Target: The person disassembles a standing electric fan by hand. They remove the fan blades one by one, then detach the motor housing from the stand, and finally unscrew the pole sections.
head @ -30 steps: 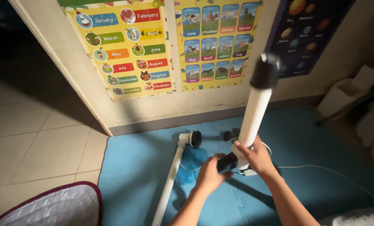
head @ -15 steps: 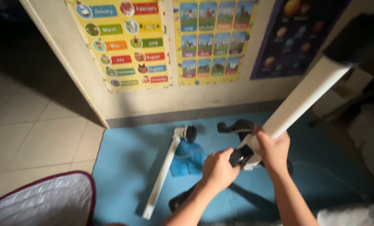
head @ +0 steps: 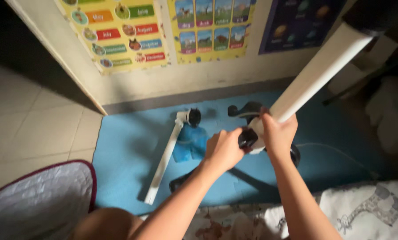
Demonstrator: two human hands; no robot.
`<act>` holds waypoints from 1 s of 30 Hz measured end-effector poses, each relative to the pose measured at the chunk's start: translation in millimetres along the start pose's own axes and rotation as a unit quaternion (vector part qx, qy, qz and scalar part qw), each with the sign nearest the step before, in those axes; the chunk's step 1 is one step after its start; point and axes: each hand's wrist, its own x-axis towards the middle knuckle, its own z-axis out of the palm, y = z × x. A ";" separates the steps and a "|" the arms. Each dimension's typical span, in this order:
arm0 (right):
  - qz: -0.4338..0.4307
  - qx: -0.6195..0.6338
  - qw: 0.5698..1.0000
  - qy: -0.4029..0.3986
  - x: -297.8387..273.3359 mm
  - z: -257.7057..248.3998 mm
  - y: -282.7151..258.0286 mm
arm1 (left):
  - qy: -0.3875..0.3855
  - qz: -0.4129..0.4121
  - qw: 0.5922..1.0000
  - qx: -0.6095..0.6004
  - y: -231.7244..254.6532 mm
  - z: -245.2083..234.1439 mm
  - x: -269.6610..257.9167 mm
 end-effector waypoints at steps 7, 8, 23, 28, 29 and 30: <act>0.065 0.071 0.995 0.005 -5.3 8.7 7.5 | 0.017 0.000 0.999 -0.040 -5.8 5.9 -6.7; 0.062 0.076 0.995 0.003 -4.2 8.2 6.4 | 0.016 -0.022 0.999 -0.034 -4.4 7.5 -6.0; 0.082 0.014 0.996 0.021 -14.7 16.3 -20.2 | -0.021 -0.070 0.996 -0.045 -6.4 6.4 -11.7; 0.094 -0.002 0.995 0.029 -10.7 13.0 -17.4 | 0.028 -0.033 0.998 -0.047 -1.8 3.5 -10.6; 0.089 0.007 0.996 0.030 -9.2 11.2 -14.8 | 0.020 -0.035 0.998 -0.043 -0.8 4.1 -9.8; 0.087 0.019 0.996 0.029 -11.0 11.8 -11.4 | 0.012 -0.041 0.998 -0.037 -1.9 3.6 -11.3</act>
